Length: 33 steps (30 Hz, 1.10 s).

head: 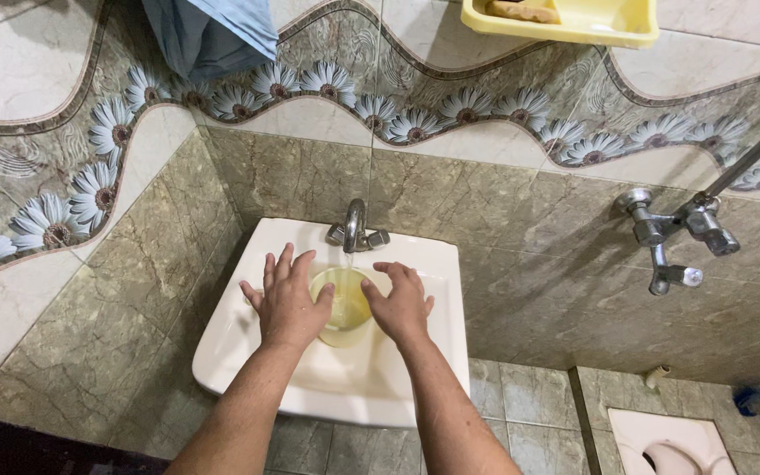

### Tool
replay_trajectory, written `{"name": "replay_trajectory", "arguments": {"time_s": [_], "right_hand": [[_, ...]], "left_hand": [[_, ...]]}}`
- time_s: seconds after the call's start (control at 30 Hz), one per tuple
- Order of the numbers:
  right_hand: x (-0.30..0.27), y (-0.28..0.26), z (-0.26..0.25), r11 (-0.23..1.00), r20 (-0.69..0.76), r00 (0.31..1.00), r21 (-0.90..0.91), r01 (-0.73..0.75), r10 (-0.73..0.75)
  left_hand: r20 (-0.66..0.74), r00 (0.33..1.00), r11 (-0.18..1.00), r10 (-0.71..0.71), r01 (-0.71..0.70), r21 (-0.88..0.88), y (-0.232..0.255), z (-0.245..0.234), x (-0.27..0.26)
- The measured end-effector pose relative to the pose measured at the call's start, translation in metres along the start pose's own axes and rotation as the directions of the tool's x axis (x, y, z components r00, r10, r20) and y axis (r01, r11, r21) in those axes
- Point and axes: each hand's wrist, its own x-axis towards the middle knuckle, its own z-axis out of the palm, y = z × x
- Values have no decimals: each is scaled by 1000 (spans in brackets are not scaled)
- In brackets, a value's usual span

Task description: The person rinses a yellow plastic pitcher under a faucet and rubs the interior and exterior surfaces by hand while pouring water into a sink.

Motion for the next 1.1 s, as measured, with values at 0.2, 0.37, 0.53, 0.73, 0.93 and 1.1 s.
{"name": "replay_trajectory", "arguments": {"time_s": [0.2,0.37,0.53,0.73,0.93,1.1], "right_hand": [[-1,-4,-3,1000,36,999,-11,-12,13],[-7,-8,-6,1000,49,999,-20,-11,12],[-16,-13,-8,999,39,999,-29,-23,24],[-30,-15,-7,1000,-5,1000,-9,-5,5],[-43,-15,-5,999,-4,1000,-35,-25,25],[-53,-20,-8,997,-8,998,-51,-56,56]], "left_hand": [[75,997,998,-14,10,58,7,-2,0],[108,994,998,-24,18,61,8,-4,-3],[105,994,999,-5,1,38,8,-6,-6],[87,995,999,45,-47,20,4,-6,-10],[96,992,997,83,-83,-8,2,-7,-16],[140,986,996,87,-88,3,6,-10,-17]]}}
